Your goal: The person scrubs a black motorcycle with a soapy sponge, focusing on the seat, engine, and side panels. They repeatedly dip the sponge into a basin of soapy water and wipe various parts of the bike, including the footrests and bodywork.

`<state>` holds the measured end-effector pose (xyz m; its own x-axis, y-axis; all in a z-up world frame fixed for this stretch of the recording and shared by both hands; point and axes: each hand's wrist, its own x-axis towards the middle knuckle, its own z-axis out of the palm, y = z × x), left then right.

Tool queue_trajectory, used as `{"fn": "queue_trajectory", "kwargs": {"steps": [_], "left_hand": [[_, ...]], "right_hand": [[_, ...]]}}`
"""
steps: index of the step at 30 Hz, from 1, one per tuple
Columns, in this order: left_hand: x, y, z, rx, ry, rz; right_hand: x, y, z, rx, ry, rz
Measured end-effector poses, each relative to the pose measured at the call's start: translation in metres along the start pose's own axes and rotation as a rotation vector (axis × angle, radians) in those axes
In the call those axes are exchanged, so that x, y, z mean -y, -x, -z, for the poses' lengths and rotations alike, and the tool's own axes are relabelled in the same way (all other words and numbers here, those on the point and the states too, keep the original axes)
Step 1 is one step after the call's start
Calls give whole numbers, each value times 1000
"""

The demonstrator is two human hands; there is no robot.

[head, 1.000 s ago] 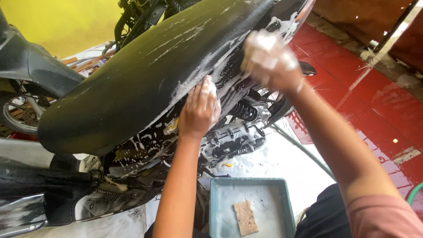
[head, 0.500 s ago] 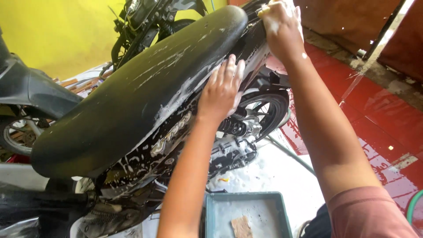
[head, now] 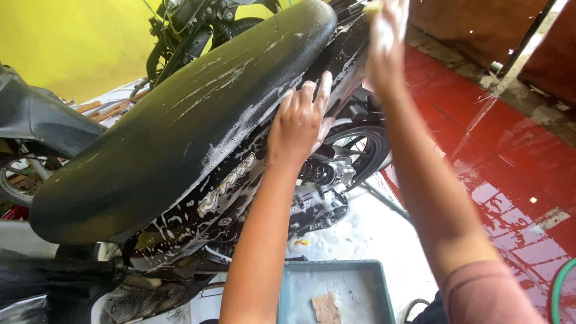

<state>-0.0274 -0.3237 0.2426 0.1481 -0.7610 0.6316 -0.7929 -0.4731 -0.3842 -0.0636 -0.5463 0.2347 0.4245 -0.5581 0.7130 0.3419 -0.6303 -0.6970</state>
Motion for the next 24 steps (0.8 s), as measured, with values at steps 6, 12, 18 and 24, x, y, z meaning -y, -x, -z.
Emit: {"fn": "queue_trajectory", "kwargs": {"steps": [6,12,18,24], "left_hand": [[-4,3,-18,-166,-56,-6],[-2,-1,29,89,126,23],[1,-2,12,120,100,-5],[4,2,2,68,164,15]], "right_hand": [[-6,104,-63,-102,12,101],[-65,21,-28,-264,-289,-120],[45,147,-65,-28,-247,-279],[26,76,-45,-291,-578,-354]]}}
